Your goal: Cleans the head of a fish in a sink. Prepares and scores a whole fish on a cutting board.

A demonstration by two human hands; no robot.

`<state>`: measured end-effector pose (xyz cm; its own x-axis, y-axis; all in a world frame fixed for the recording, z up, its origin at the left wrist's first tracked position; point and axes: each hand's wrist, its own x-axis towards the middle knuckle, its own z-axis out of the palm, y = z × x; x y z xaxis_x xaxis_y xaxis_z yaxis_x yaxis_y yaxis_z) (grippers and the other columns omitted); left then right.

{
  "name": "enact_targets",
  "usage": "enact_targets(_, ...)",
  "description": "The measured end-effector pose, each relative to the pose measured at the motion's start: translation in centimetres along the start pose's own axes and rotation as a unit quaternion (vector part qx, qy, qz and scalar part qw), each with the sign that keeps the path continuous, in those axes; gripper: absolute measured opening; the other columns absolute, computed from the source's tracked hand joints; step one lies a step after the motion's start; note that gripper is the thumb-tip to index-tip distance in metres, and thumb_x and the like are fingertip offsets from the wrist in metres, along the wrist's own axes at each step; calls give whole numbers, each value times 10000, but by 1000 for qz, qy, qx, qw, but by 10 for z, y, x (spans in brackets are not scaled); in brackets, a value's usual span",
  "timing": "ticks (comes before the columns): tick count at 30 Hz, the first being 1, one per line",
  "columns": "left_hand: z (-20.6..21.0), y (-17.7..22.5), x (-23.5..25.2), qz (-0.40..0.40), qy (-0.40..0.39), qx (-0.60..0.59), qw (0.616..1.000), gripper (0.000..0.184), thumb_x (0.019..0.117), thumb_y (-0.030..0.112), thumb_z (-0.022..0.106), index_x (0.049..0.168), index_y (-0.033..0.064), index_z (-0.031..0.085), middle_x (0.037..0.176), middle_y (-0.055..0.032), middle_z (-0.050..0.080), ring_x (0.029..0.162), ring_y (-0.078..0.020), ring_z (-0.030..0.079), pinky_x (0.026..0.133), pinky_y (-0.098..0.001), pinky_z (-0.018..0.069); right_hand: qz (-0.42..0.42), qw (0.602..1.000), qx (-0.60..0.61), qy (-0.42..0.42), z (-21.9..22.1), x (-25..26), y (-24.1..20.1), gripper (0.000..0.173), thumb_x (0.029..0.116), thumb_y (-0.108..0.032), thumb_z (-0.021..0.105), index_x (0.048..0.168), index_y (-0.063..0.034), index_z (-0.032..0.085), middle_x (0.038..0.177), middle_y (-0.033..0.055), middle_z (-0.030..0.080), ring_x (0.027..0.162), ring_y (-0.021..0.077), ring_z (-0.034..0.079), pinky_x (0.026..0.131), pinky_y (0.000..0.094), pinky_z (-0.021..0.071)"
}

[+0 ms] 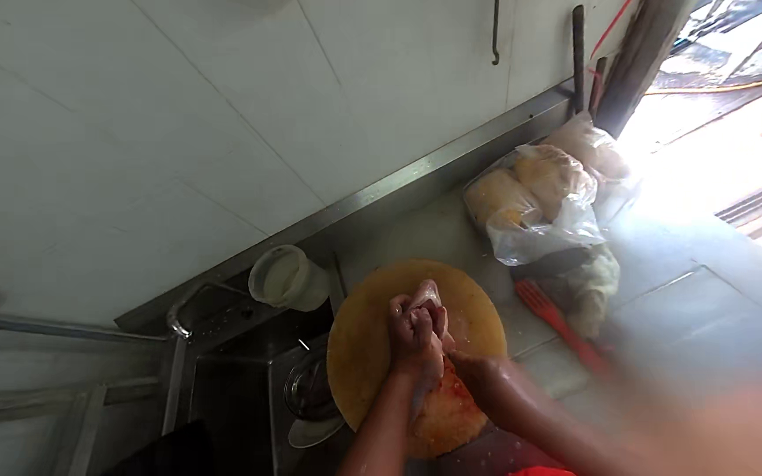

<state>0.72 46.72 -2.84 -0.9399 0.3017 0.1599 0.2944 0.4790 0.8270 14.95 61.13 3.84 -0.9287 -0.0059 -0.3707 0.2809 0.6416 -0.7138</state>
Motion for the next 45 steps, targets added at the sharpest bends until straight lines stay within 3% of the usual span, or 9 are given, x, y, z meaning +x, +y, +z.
enact_targets(6,-4,3,2,-16,5,-43,999,340,1005,354,481,1145,87,637,1196,-77,607,1036,-159,627,863,-385,574,-24,995,15,-96,-16,3,-1,340,1094,-286,409,1229,-158,694,932,96,691,857,257,677,782,509,558)
enact_targets(9,-6,2,2,0,17,-42,999,343,1015,366,460,1004,101,678,1210,-73,600,1065,-162,611,886,-385,565,-26,993,28,-108,-8,10,-6,366,1099,-273,404,1323,-162,671,998,101,705,900,249,682,830,496,558)
enact_targets(14,-9,2,3,-32,21,-48,998,409,1013,345,461,1314,80,540,1112,-90,646,956,-178,662,829,-421,591,13,994,9,-106,6,-20,-1,411,1091,-313,408,1470,-289,566,957,97,705,883,279,690,798,539,564)
enact_targets(17,-7,5,3,-38,11,-37,999,359,1002,354,500,1235,99,598,1175,-90,623,1015,-185,645,856,-427,583,15,995,-30,-98,17,-7,-5,463,1086,-262,402,1541,-297,484,1031,159,724,986,367,707,856,612,556)
enact_targets(20,-22,27,4,-107,-76,68,989,269,921,317,669,1028,74,712,1370,-146,528,1220,-261,562,984,-459,533,13,995,-35,-87,13,-20,-1,499,1079,-261,410,1572,-338,422,973,167,725,916,383,717,802,625,569)
enact_targets(23,-45,61,12,-133,-174,236,947,432,921,291,664,1282,58,617,1375,-185,523,1245,-294,565,1042,-448,509,-1,1000,9,5,0,-35,-1,509,1064,-244,422,1567,-312,443,806,123,704,727,325,706,680,561,578)
enact_targets(27,-48,62,7,-118,-251,282,918,450,1036,300,475,1401,37,479,1206,-155,661,1135,-270,659,1005,-473,529,48,998,4,-26,-13,-5,-35,546,1065,-200,405,1606,-263,361,976,145,722,904,340,722,817,558,584)
enact_targets(38,-30,20,-11,-7,-136,176,975,458,987,259,441,1341,-17,534,1098,-150,706,1051,-234,695,941,-449,571,-3,982,-24,-186,-32,34,-24,210,1011,-150,529,1100,2,644,1024,230,673,976,413,679,811,645,542)
enact_targets(45,-33,18,-10,-2,-136,151,979,487,1003,278,420,1361,-41,505,1094,-150,700,1041,-215,692,930,-435,575,5,994,-23,-108,-53,37,-32,276,1022,-140,506,1251,-51,631,1090,211,685,1031,399,682,859,630,549)
